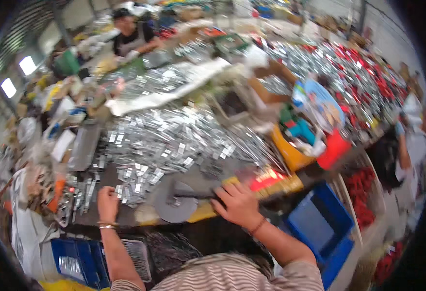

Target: The person assembles metal fasteners by inserting pins into metal sleeves, securing them using a hammer on a metal anvil plate, and placing the assembled pieces into a tray.

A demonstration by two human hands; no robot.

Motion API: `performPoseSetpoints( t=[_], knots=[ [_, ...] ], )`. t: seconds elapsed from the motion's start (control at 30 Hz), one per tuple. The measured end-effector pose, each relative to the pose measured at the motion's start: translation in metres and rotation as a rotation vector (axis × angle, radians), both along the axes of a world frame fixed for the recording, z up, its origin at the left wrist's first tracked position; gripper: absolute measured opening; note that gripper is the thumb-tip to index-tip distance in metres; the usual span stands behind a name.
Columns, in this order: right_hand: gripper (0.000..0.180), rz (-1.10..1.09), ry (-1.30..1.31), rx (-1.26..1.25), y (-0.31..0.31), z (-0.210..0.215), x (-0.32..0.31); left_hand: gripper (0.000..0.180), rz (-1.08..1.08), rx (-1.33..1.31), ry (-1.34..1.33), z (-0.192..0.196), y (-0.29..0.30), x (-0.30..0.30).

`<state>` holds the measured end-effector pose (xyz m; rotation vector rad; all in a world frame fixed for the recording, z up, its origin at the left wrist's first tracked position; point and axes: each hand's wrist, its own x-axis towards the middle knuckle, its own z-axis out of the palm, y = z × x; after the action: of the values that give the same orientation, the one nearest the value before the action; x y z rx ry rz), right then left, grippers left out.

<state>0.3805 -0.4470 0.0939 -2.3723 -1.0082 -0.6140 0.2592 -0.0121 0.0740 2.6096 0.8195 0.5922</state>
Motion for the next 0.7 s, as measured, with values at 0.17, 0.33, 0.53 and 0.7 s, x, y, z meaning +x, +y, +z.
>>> performPoseSetpoints(
  t=[0.17, 0.33, 0.53, 0.7],
  knots=[
    [0.029, 0.022, 0.018, 0.062, -0.005, -0.013, 0.004, 0.017, -0.008, -0.006, -0.118, -0.018, -0.013, -0.005],
    [0.029, 0.073, 0.066, 0.163, -0.018, -0.012, 0.001, 0.021, 0.072, 0.039, -0.212, -0.031, -0.031, -0.006],
    [0.030, -0.211, 0.065, 0.266, -0.066, 0.012, 0.046, 0.023, 0.112, -0.008, -0.192, -0.019, -0.036, -0.003],
    [0.035, -0.378, 0.095, 0.046, -0.068, 0.020, 0.089, 0.025, 0.199, 0.021, -0.241, -0.017, -0.027, -0.016]
  ],
)
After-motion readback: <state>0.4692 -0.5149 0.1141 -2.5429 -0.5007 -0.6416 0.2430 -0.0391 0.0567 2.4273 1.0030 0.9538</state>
